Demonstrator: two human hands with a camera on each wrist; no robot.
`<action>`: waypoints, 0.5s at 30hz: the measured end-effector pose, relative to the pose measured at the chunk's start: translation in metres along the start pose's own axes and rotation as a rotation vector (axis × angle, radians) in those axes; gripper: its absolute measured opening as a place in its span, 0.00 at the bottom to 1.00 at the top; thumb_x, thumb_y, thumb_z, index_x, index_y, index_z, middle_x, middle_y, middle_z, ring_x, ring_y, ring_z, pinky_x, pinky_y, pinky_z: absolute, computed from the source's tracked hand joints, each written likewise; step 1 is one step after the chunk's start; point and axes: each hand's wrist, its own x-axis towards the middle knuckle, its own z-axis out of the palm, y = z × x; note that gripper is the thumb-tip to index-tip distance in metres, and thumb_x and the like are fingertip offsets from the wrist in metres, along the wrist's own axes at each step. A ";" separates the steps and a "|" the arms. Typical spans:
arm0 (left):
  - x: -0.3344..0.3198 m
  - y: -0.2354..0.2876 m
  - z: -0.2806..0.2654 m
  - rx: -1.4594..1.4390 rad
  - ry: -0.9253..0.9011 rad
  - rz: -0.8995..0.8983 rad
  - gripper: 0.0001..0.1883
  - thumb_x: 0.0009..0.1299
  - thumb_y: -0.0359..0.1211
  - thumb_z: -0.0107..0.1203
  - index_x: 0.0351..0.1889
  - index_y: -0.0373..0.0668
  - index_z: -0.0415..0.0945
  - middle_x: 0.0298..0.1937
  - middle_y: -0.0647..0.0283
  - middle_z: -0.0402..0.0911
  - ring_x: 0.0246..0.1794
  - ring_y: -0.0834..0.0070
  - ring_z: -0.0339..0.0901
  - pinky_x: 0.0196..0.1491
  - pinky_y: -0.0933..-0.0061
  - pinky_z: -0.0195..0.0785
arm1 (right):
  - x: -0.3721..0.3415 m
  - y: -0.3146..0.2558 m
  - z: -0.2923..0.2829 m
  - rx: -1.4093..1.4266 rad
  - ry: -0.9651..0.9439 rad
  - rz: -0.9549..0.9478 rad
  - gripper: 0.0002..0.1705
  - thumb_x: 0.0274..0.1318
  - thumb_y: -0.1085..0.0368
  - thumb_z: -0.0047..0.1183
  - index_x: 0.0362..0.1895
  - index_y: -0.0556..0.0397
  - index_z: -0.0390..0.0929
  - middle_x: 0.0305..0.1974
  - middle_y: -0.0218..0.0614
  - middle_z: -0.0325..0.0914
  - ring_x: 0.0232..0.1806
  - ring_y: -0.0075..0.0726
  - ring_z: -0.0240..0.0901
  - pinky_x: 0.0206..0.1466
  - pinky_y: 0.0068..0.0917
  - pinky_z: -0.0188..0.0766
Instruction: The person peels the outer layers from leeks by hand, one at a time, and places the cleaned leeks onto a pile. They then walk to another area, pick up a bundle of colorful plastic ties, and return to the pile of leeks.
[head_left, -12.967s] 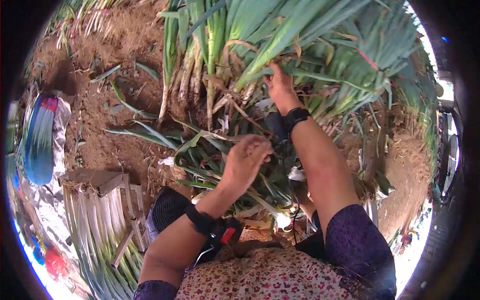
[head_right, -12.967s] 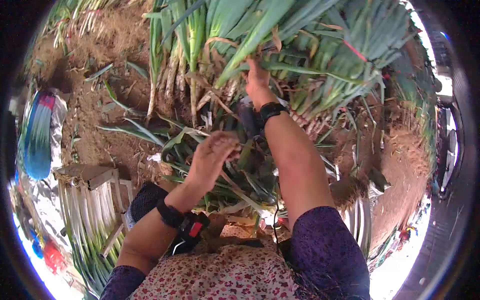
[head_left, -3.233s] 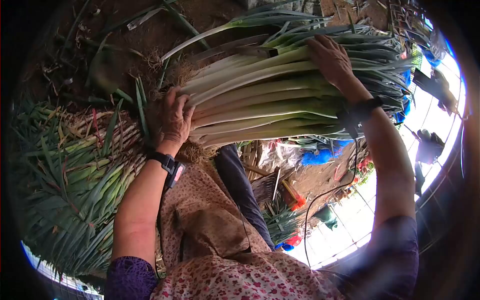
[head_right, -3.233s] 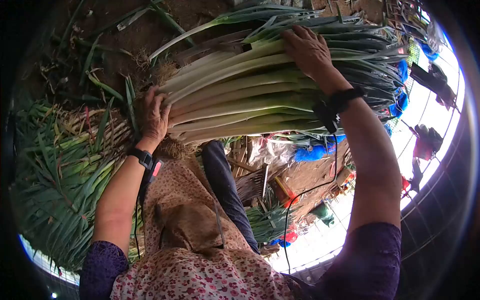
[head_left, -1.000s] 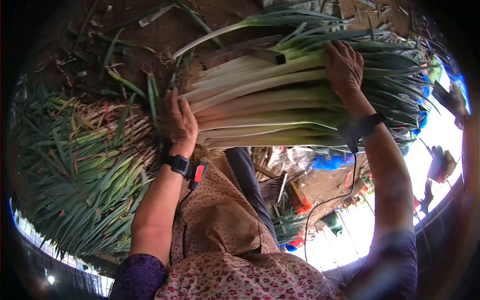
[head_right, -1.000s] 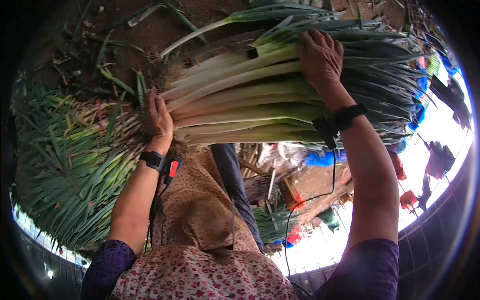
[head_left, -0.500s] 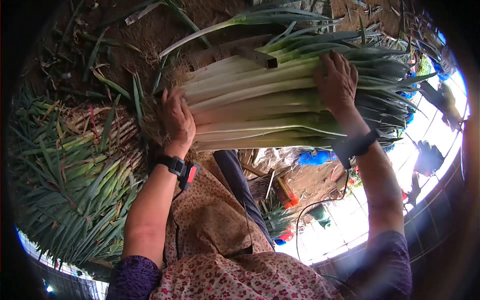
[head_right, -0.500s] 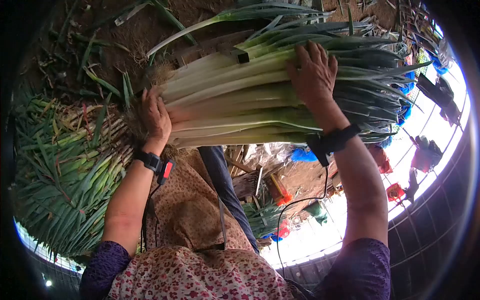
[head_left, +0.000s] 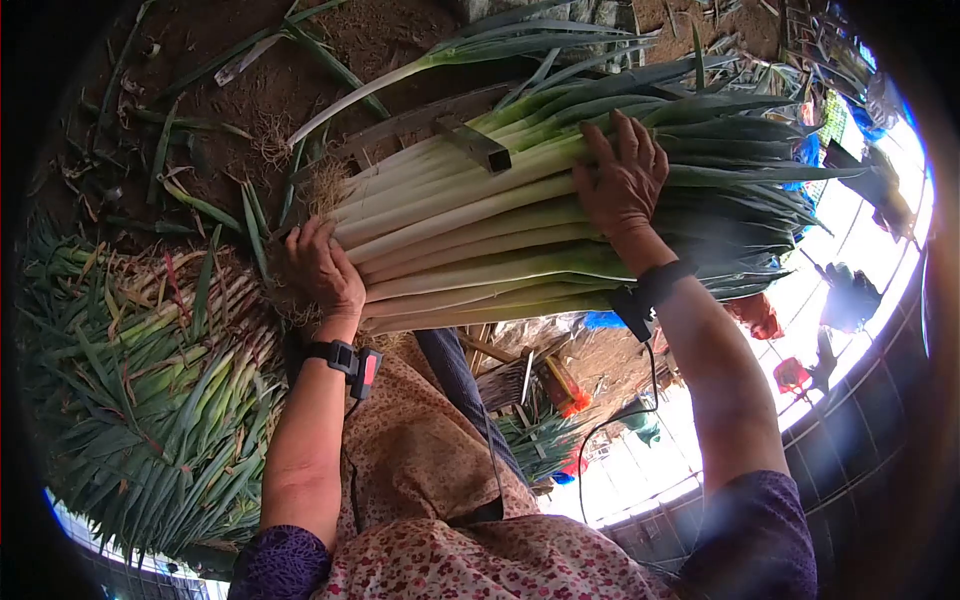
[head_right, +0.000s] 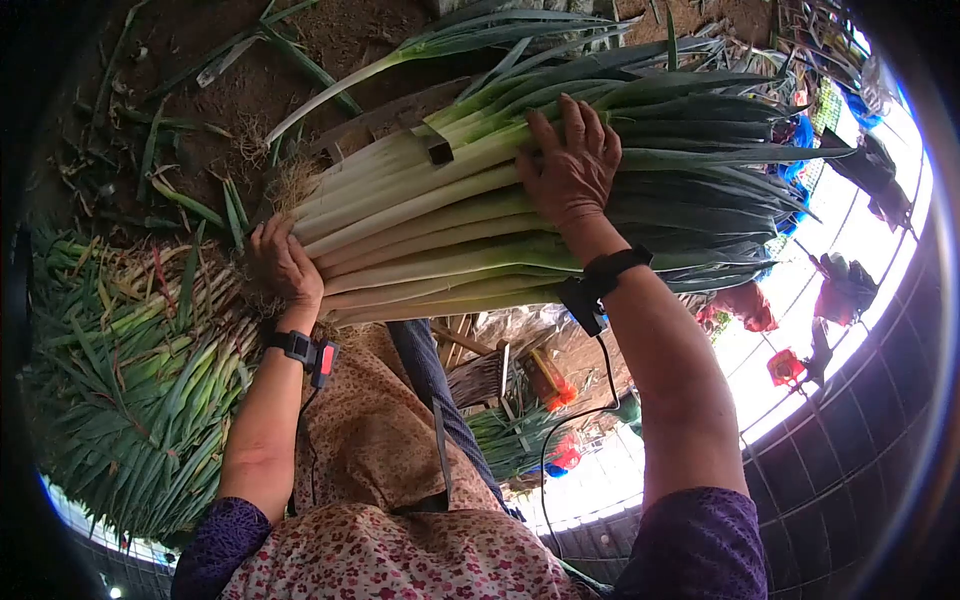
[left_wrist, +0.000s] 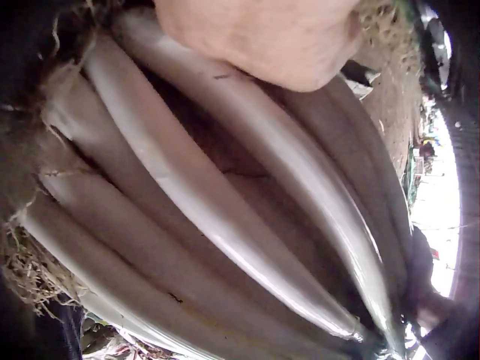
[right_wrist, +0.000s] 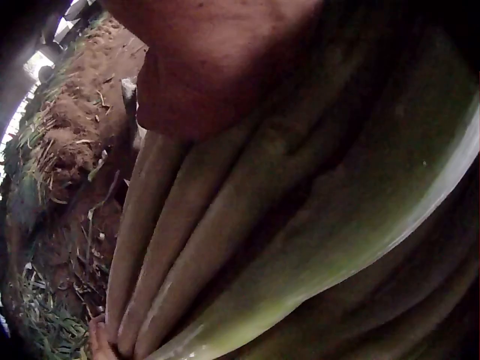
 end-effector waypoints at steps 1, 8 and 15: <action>0.000 0.000 0.000 0.014 -0.009 -0.003 0.10 0.66 0.28 0.40 0.45 0.42 0.67 0.49 0.56 0.69 0.50 0.52 0.63 0.55 0.50 0.54 | 0.000 0.001 0.004 0.006 0.016 0.003 0.27 0.41 0.49 0.54 0.52 0.32 0.72 0.61 0.36 0.58 0.64 0.43 0.49 0.64 0.47 0.40; -0.001 -0.006 0.002 0.016 -0.018 0.039 0.12 0.67 0.29 0.39 0.47 0.43 0.67 0.49 0.55 0.70 0.50 0.52 0.63 0.55 0.51 0.55 | 0.000 0.001 -0.001 0.039 0.020 0.003 0.31 0.41 0.51 0.55 0.54 0.35 0.69 0.61 0.37 0.57 0.64 0.44 0.49 0.64 0.47 0.42; -0.004 -0.009 0.004 0.010 0.012 0.062 0.12 0.67 0.29 0.39 0.48 0.39 0.66 0.49 0.53 0.70 0.50 0.51 0.64 0.55 0.49 0.55 | -0.011 0.002 0.008 0.270 0.399 0.203 0.29 0.49 0.62 0.48 0.59 0.48 0.62 0.60 0.45 0.58 0.62 0.51 0.52 0.64 0.46 0.45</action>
